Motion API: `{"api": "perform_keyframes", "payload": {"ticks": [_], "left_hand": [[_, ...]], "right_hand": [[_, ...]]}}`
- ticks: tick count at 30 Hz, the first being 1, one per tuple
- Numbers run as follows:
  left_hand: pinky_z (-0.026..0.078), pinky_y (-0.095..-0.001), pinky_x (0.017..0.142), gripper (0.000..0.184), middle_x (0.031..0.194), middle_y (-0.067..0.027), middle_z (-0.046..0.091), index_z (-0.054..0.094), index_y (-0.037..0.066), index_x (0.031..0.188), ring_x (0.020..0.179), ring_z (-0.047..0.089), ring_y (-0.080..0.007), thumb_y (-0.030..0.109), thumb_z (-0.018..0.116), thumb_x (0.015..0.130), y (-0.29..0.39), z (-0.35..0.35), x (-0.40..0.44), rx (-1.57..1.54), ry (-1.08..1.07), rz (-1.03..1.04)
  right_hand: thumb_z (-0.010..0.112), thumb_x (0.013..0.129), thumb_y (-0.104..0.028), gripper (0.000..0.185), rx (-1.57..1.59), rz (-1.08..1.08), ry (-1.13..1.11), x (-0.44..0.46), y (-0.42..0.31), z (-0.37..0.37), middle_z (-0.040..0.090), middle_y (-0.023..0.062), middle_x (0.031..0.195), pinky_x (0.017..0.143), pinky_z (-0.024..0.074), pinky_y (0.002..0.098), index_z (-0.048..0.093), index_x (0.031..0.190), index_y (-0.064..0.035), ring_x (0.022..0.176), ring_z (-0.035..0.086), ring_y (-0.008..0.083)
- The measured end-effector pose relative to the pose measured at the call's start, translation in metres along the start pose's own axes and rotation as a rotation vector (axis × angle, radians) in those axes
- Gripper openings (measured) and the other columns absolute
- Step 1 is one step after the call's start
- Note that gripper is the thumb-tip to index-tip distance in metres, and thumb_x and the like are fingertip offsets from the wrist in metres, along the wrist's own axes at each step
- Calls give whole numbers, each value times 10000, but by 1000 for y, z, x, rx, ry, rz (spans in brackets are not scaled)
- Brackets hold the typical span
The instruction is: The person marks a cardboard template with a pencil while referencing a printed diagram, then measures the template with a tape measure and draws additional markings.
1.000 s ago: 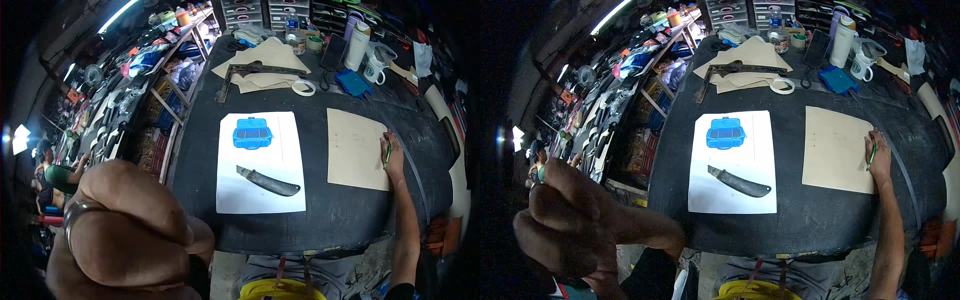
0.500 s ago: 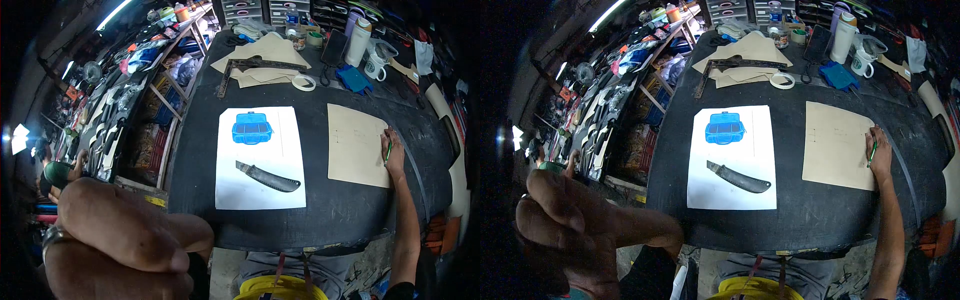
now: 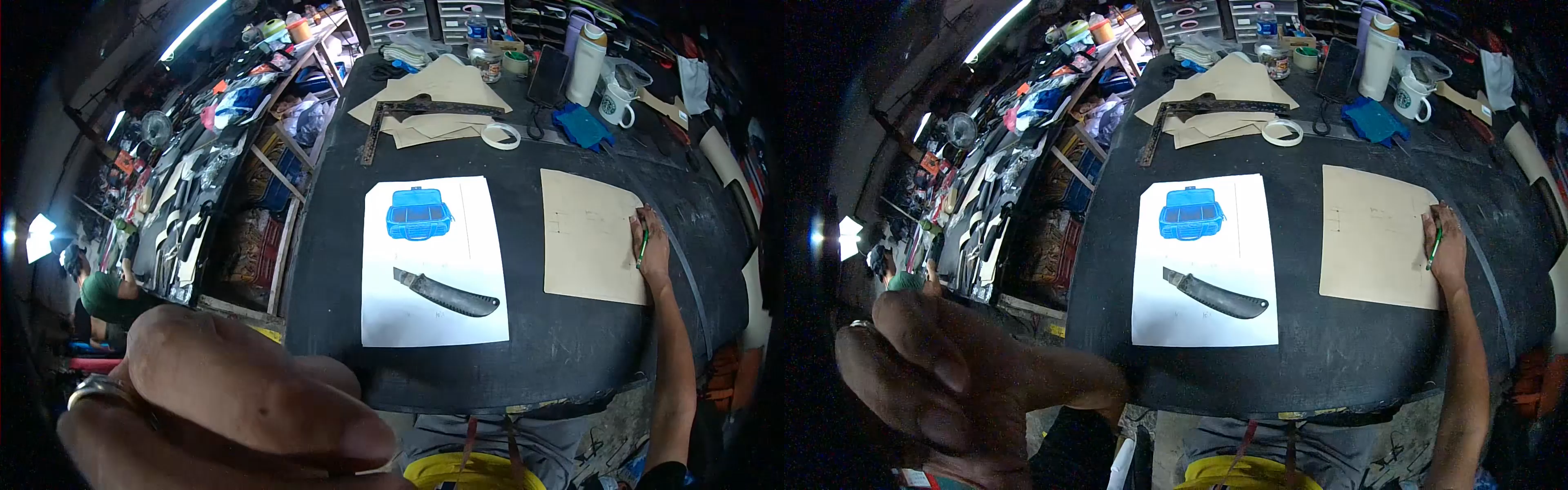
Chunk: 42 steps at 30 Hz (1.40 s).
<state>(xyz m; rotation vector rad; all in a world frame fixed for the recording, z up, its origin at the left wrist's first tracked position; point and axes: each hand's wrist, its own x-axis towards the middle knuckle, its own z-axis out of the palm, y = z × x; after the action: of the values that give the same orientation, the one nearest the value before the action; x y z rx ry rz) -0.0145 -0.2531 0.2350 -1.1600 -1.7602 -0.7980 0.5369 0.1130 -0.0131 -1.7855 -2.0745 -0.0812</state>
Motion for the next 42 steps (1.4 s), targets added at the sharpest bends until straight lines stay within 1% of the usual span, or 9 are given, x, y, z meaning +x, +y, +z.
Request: {"api": "perform_keyframes", "payload": {"ticks": [10, 12, 13, 15, 20, 21, 23, 38, 42], "left_hand": [[437, -220, 703, 350, 891, -22, 531, 508, 59, 1003, 686, 448, -149, 316, 675, 834, -30, -4, -7, -326, 98, 28], [435, -221, 705, 344, 883, -16, 528, 509, 68, 989, 685, 445, -146, 308, 687, 817, -4, -4, -19, -390, 115, 32], [433, -222, 707, 342, 878, -13, 526, 509, 73, 981, 684, 443, -145, 304, 693, 808, 100, 20, -30, -422, 127, 36], [430, -223, 709, 338, 869, -7, 522, 509, 82, 966, 683, 440, -142, 295, 705, 791, 123, 50, -8, -486, 150, 40], [423, -227, 714, 334, 847, 8, 512, 510, 105, 929, 679, 433, -136, 275, 734, 749, 86, 45, -3, -642, 206, 62], [421, -228, 715, 334, 843, 11, 510, 510, 109, 922, 679, 431, -135, 271, 740, 741, 121, 60, 1, -672, 219, 70], [418, -229, 717, 336, 834, 17, 506, 511, 118, 907, 677, 428, -132, 263, 752, 724, 87, 59, 11, -734, 248, 84], [396, -240, 733, 383, 768, 61, 477, 514, 186, 796, 667, 406, -113, 201, 840, 597, 85, 58, 7, -1212, 425, 154], [390, -243, 737, 405, 751, 73, 470, 515, 204, 767, 665, 400, -108, 185, 864, 563, 84, 57, 7, -1337, 473, 172]], "right_hand": [[527, 1123, -314, 432, 23, -18, -3, 0, -4, -4, 603, 270, 1487, 1221, 405, 465, 646, 1345, 38, 1421, 542, 437], [527, 1123, -318, 438, 7, -18, 11, -2, -5, -4, 606, 271, 1483, 1222, 404, 460, 644, 1349, 39, 1422, 541, 436], [527, 1123, -320, 441, 1, -19, 21, -1, -5, -3, 607, 271, 1482, 1222, 403, 458, 643, 1351, 40, 1423, 541, 435], [529, 1122, -322, 443, -8, -13, 22, 0, -5, -1, 607, 271, 1482, 1221, 405, 458, 642, 1352, 40, 1421, 543, 435], [535, 1119, -327, 449, -1, -11, 27, -1, 1, 1, 610, 271, 1479, 1211, 416, 454, 640, 1356, 39, 1412, 552, 435], [536, 1118, -328, 449, 11, -16, 31, 0, 3, 3, 612, 270, 1477, 1208, 420, 452, 639, 1357, 39, 1409, 555, 435], [538, 1118, -329, 453, 11, -20, 31, 2, 8, 6, 615, 270, 1473, 1205, 423, 450, 638, 1360, 40, 1402, 561, 435], [519, 1124, -339, 461, 2, 38, 7, 1, -2, 1, 590, 270, 1507, 1225, 404, 472, 650, 1360, 35, 1418, 545, 433], [558, 1107, -315, 446, 11, 17, 58, 0, 4, 7, 636, 268, 1440, 1202, 424, 442, 644, 1338, 56, 1386, 573, 424]]}}
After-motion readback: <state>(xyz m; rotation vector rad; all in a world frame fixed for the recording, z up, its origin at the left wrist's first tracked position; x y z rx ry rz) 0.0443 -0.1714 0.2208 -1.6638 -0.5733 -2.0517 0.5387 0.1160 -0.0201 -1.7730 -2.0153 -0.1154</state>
